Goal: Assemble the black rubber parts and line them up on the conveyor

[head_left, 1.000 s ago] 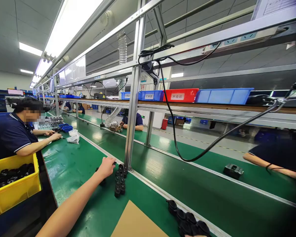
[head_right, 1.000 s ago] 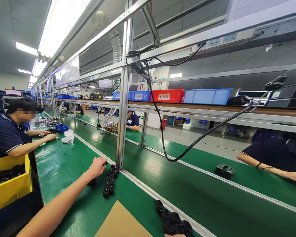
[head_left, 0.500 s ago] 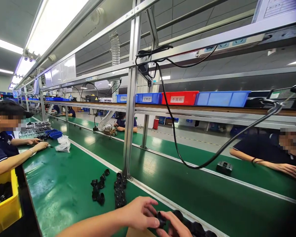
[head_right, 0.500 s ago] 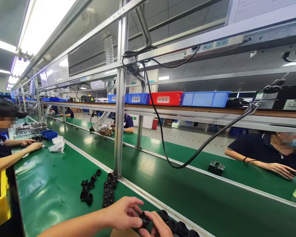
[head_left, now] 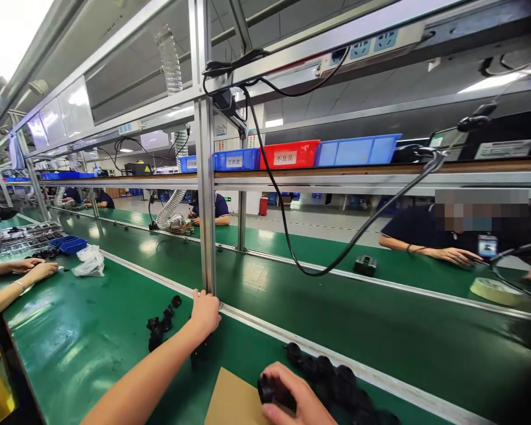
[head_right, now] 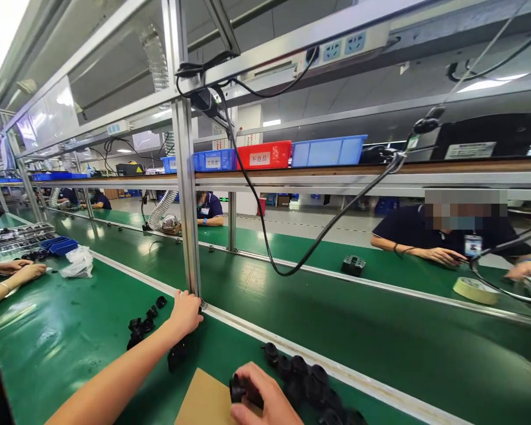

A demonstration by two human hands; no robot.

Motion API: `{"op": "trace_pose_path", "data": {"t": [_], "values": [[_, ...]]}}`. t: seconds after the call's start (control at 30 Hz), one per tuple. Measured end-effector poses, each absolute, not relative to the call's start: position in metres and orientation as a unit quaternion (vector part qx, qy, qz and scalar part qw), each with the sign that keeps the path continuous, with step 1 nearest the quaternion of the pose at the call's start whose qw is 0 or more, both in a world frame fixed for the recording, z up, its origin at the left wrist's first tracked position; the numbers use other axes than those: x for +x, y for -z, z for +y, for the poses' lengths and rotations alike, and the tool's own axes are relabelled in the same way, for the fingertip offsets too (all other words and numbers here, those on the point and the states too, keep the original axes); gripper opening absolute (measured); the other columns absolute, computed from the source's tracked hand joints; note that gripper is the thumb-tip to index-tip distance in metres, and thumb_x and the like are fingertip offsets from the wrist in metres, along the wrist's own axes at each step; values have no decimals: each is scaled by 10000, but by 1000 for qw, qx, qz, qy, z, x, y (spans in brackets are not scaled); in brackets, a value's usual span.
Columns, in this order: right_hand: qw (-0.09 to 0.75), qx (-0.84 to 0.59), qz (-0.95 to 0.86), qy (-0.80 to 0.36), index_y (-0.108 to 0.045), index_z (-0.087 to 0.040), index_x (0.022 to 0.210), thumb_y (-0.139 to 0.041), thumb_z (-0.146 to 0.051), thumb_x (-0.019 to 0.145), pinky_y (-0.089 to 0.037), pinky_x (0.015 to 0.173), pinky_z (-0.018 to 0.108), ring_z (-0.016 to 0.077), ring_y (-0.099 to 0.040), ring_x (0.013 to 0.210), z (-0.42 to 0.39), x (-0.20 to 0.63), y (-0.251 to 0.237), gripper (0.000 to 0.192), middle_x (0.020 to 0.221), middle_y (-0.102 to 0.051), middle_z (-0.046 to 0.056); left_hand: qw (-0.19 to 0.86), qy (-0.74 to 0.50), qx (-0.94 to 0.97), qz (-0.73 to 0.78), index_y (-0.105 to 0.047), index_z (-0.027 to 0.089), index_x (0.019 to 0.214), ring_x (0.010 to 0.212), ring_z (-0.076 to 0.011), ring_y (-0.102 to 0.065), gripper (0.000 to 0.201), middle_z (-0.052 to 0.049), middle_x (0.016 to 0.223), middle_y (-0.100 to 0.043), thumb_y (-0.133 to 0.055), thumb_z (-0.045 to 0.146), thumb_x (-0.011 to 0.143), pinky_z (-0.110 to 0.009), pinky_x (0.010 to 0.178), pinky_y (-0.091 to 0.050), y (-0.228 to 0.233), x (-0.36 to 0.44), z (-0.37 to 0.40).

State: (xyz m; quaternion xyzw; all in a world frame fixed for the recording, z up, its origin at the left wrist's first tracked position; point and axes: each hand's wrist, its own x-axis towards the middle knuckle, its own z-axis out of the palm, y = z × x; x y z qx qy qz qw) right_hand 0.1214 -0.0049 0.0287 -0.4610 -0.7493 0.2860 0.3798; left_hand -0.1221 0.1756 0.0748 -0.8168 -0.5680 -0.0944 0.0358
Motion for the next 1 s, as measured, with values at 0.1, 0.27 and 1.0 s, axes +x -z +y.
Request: {"op": "trace_pose_path", "data": {"t": [0.1, 0.27, 1.0], "values": [[387, -490, -744, -238, -679, -236, 1178, -689, -363, 933, -523, 938, 372, 274, -636, 1027, -1, 128, -28, 276, 1126, -679, 76, 43, 87, -839, -535, -762, 130, 1059, 1217, -403, -583, 226, -186, 1137, -727, -803, 218, 856, -638, 1207, -248, -72, -113, 165], [389, -478, -745, -255, -673, -219, 1187, -699, -289, 884, -515, 780, 325, 214, -626, 829, -4, 130, -22, 313, 989, -653, 37, 33, 93, -867, -488, -753, 132, 1051, 1234, -393, -573, 209, -183, 1169, -709, -817, 218, 871, -655, 1215, -225, -68, -101, 136], [180, -342, -908, -158, -488, -137, 1500, -846, -288, 928, -415, 1187, 309, 311, -536, 1394, -19, 108, -25, 692, 1503, -578, 154, -46, -29, -974, -222, -779, 133, 973, 980, -414, -733, 263, -181, 998, -757, -902, 199, 751, -429, 853, -582, -101, 54, 36]]}}
